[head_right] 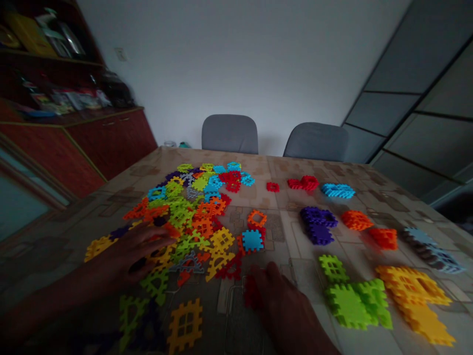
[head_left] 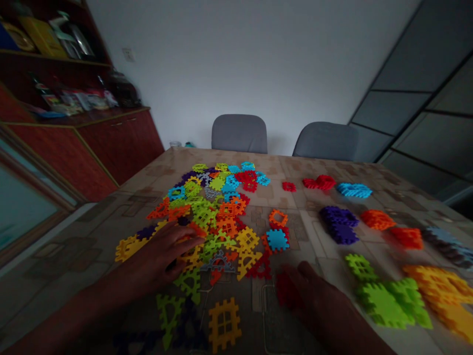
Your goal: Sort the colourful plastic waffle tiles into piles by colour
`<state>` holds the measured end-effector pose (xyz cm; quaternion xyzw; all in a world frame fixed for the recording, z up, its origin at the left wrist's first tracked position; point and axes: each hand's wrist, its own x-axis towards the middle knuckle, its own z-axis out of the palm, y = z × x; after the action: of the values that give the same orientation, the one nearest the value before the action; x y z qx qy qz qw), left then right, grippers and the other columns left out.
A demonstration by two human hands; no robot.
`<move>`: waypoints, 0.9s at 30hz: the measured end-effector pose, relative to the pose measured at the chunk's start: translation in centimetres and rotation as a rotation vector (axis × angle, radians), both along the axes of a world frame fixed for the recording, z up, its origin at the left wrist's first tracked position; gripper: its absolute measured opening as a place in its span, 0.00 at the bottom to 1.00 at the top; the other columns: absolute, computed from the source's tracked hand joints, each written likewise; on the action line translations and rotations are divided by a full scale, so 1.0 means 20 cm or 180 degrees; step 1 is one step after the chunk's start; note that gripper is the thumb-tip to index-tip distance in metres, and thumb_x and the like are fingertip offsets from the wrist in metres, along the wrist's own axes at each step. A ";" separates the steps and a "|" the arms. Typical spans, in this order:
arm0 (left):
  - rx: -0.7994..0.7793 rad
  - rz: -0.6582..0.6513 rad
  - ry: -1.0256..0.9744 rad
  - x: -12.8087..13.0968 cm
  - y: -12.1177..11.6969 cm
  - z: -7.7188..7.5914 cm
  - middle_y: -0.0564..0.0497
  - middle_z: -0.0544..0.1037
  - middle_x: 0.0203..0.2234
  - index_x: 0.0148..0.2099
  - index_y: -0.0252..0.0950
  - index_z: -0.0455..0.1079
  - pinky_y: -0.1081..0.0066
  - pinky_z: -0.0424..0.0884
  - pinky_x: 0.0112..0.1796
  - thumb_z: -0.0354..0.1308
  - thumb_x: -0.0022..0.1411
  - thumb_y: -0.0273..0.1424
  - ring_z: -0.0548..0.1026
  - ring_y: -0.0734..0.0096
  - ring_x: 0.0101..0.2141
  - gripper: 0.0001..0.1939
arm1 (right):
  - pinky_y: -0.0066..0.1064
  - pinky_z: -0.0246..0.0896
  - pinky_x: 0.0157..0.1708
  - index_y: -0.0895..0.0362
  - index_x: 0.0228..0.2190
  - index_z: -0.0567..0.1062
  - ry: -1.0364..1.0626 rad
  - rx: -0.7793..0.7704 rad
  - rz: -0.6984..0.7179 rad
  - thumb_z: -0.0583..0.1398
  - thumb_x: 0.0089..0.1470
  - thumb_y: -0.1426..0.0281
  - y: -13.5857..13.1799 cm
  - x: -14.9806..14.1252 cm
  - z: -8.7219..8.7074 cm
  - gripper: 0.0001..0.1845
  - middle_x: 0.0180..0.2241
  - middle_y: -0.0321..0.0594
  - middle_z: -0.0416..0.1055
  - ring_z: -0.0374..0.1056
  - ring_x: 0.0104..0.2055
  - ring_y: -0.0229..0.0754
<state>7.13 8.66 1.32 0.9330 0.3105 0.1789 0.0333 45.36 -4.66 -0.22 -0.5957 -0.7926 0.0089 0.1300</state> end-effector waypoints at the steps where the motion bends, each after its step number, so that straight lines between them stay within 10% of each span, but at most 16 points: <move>1: 0.0038 0.0025 0.0020 0.01 0.00 0.00 0.47 0.72 0.58 0.68 0.50 0.61 0.60 0.70 0.55 0.51 0.66 0.21 0.71 0.58 0.56 0.31 | 0.26 0.62 0.22 0.51 0.49 0.71 -0.0004 0.0017 -0.0057 0.56 0.43 0.83 0.02 -0.01 -0.01 0.31 0.39 0.41 0.74 0.75 0.29 0.42; 14: 0.0190 0.0311 -0.0278 0.00 -0.03 0.10 0.51 0.75 0.56 0.61 0.51 0.67 0.61 0.72 0.53 0.51 0.70 0.26 0.75 0.58 0.53 0.21 | 0.34 0.74 0.38 0.53 0.43 0.74 0.0572 -0.0611 0.0537 0.59 0.58 0.80 0.01 -0.10 0.22 0.14 0.41 0.39 0.77 0.77 0.40 0.45; 21: -0.0277 -0.0870 0.0254 -0.01 0.12 0.13 0.51 0.73 0.61 0.66 0.52 0.63 0.53 0.61 0.64 0.51 0.68 0.18 0.66 0.58 0.64 0.31 | 0.28 0.69 0.34 0.53 0.39 0.74 0.0433 -0.0594 0.0786 0.63 0.55 0.81 0.01 -0.14 0.18 0.13 0.36 0.35 0.77 0.75 0.36 0.41; 27: -0.0141 -0.0931 0.0440 0.00 0.15 0.22 0.51 0.73 0.60 0.66 0.51 0.63 0.53 0.57 0.66 0.53 0.73 0.27 0.67 0.59 0.62 0.24 | 0.27 0.67 0.32 0.54 0.38 0.74 0.0424 -0.0409 0.0856 0.64 0.53 0.82 0.02 -0.16 0.16 0.13 0.34 0.35 0.77 0.75 0.34 0.40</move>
<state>7.10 11.62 5.77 0.9774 0.1768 0.1005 0.0581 42.25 -4.32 2.94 -0.4894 -0.8526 0.1164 0.1415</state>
